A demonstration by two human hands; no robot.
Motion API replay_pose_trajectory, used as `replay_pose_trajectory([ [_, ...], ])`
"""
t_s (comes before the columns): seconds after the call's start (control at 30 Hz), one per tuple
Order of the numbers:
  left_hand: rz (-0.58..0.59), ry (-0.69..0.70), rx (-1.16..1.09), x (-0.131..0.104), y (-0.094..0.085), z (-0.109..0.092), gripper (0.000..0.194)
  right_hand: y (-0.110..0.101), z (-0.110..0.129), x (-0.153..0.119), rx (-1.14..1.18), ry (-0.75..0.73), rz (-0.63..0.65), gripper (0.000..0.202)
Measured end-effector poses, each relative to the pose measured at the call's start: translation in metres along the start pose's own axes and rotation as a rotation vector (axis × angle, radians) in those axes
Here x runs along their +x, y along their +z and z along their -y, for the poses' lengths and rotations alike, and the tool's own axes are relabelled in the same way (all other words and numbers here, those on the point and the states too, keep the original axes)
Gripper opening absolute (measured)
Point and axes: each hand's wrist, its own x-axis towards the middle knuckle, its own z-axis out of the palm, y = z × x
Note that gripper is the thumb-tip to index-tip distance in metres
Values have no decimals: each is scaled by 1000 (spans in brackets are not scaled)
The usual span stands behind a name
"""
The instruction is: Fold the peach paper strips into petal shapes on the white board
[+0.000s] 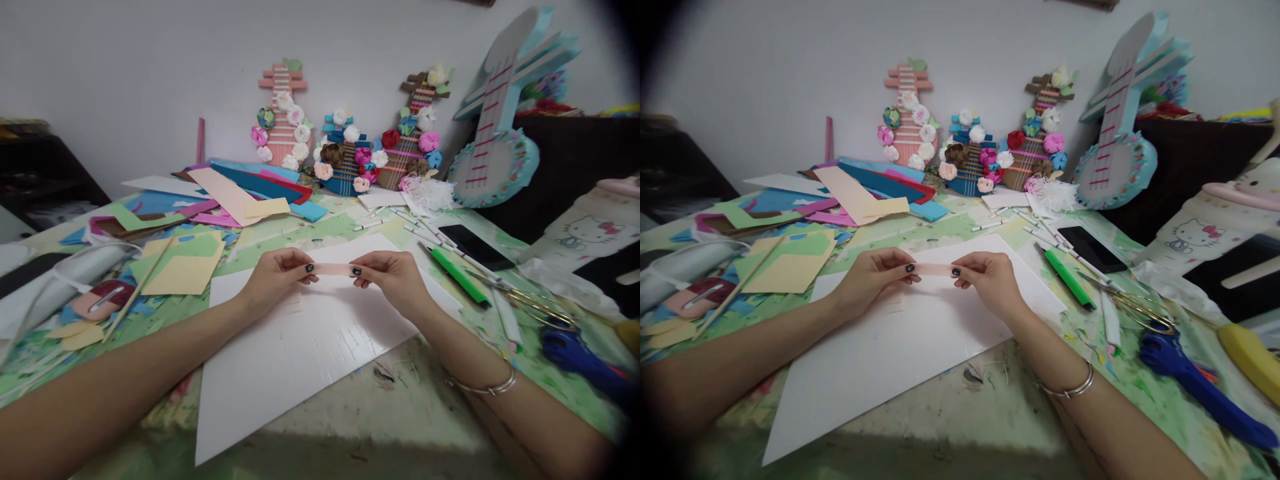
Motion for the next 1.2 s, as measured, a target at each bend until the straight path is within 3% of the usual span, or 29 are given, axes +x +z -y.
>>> replay_pose_trajectory([
  [0.6,-48,-50,16,1,2,2,28,-2,-7,2,-47,-67,-39,16],
  [0.93,69,-58,78,1,2,2,30,5,-6,0,-50,-72,80,19],
  [1.2,123,-5,95,-2,5,4,15,19,-5,-8,-30,-12,175,22],
])
